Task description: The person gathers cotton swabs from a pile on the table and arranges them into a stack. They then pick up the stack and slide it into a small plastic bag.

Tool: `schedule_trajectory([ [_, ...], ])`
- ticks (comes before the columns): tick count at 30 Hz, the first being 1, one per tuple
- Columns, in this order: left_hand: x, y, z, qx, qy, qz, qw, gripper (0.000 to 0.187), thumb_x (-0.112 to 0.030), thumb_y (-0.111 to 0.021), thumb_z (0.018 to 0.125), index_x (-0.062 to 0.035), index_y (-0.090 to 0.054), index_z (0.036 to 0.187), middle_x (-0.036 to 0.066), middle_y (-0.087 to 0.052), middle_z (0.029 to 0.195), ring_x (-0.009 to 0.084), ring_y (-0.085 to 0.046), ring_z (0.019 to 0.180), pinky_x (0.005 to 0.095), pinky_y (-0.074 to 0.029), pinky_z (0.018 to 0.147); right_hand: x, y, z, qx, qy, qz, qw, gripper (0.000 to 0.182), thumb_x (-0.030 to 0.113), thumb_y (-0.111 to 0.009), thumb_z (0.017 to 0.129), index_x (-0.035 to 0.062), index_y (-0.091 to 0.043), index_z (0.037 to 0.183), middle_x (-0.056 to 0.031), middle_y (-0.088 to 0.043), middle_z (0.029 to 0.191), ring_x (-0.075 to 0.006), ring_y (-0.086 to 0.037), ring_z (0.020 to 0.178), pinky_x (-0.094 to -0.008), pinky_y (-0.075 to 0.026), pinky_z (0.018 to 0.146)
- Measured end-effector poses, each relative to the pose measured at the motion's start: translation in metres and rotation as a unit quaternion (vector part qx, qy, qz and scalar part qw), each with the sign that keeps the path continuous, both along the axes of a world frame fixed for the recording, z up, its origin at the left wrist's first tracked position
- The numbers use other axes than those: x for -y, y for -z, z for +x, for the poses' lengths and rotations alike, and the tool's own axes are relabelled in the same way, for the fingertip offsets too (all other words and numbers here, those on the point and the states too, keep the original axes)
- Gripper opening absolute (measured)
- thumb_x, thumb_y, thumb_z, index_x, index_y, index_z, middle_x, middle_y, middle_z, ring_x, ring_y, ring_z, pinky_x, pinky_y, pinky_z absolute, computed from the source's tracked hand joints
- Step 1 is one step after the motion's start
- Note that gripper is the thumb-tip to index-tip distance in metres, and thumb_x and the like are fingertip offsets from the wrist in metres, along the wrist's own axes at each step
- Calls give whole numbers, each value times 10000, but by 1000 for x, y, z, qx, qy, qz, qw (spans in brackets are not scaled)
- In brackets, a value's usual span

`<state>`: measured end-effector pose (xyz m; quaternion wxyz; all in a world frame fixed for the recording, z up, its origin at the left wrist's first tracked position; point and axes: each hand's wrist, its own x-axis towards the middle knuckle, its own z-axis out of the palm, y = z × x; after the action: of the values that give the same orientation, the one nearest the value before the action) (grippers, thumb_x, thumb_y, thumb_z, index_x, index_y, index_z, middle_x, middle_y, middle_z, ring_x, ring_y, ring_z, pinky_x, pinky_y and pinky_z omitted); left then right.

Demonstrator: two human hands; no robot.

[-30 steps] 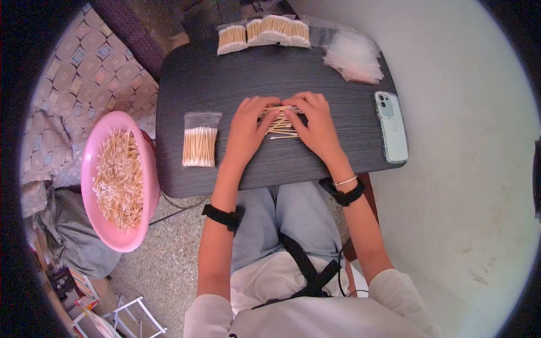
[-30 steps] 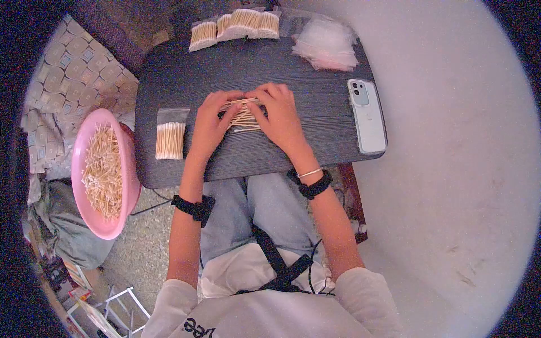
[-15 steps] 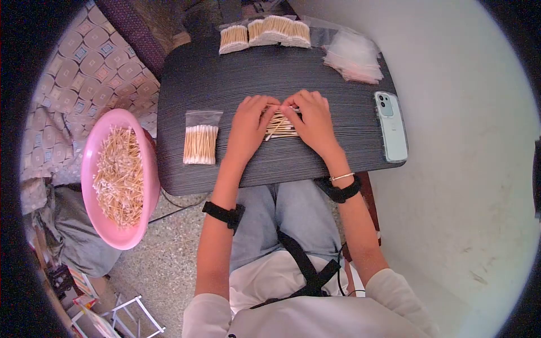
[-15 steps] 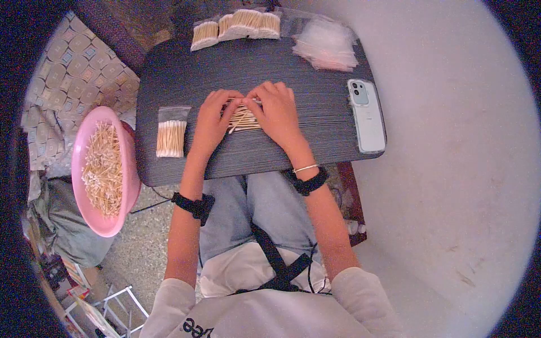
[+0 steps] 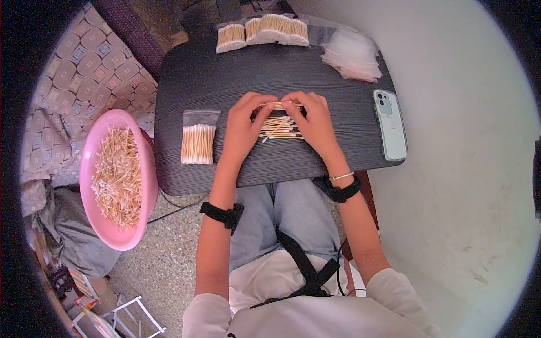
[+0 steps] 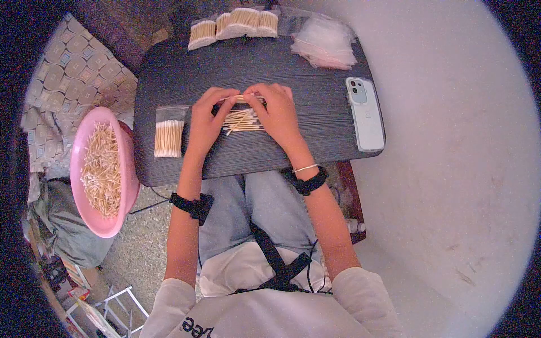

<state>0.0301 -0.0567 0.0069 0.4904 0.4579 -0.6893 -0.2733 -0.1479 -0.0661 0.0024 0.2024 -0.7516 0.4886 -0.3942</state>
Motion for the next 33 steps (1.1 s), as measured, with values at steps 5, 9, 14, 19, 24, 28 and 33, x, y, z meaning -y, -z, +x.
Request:
schedule_trajectory([
  [5, 0, 0, -1, -2, -2, -1, 1000, 147, -94, -655, 896, -31, -693, 1024, 89, -657, 903, 193, -628, 767, 296, -491, 687, 0, -2, 1, -8, -2, -3, 1000, 164, 254, -617, 910, 115, -680, 969, -54, -661, 858, -261, -575, 840, -399, -385, 887],
  [9, 0, 1, -1, 1, 6, 17, 1000, 150, -106, -649, 901, -29, -691, 1023, 95, -669, 892, 201, -624, 753, 302, -491, 684, -1, -3, 1, -4, -3, -7, 1000, 165, 240, -623, 903, 100, -688, 962, -58, -652, 878, -270, -565, 876, -398, -396, 886],
  [14, 1, 2, -2, 50, -8, -17, 999, 155, -116, -645, 902, -31, -692, 1023, 97, -673, 898, 221, -621, 746, 316, -492, 683, 1, -1, 2, -18, 15, -40, 999, 180, 234, -640, 891, 80, -707, 956, -72, -639, 942, -283, -545, 940, -399, -417, 892],
  [19, 1, 4, -1, 30, -24, -3, 999, 154, -115, -656, 901, -33, -697, 1024, 91, -684, 916, 206, -643, 776, 308, -512, 699, 3, 1, 3, -6, 20, -33, 999, 205, 258, -656, 883, 91, -712, 987, -58, -653, 948, -277, -546, 950, -399, -415, 900],
  [24, -3, -3, -1, -29, -47, 40, 998, 159, -114, -668, 901, -34, -700, 1034, 97, -702, 960, 173, -677, 807, 286, -534, 709, 1, -2, 2, -3, 0, -38, 999, 230, 283, -662, 881, 121, -715, 1034, -46, -689, 986, -264, -555, 960, -403, -406, 908],
  [28, -3, -4, -1, -23, -41, 42, 998, 154, -107, -663, 902, -26, -698, 1029, 108, -700, 969, 186, -683, 802, 290, -531, 703, 0, -3, 0, 29, -6, 1, 1000, 228, 276, -655, 887, 129, -713, 1051, -49, -694, 998, -261, -565, 951, -400, -405, 906],
  [33, 0, -2, -3, 36, -48, -38, 997, 150, -69, -646, 895, -16, -683, 1031, 108, -681, 943, 227, -662, 789, 307, -515, 691, 3, 2, 0, 38, 10, -7, 999, 185, 235, -645, 892, 117, -708, 1020, -68, -670, 937, -269, -575, 893, -407, -412, 872],
])
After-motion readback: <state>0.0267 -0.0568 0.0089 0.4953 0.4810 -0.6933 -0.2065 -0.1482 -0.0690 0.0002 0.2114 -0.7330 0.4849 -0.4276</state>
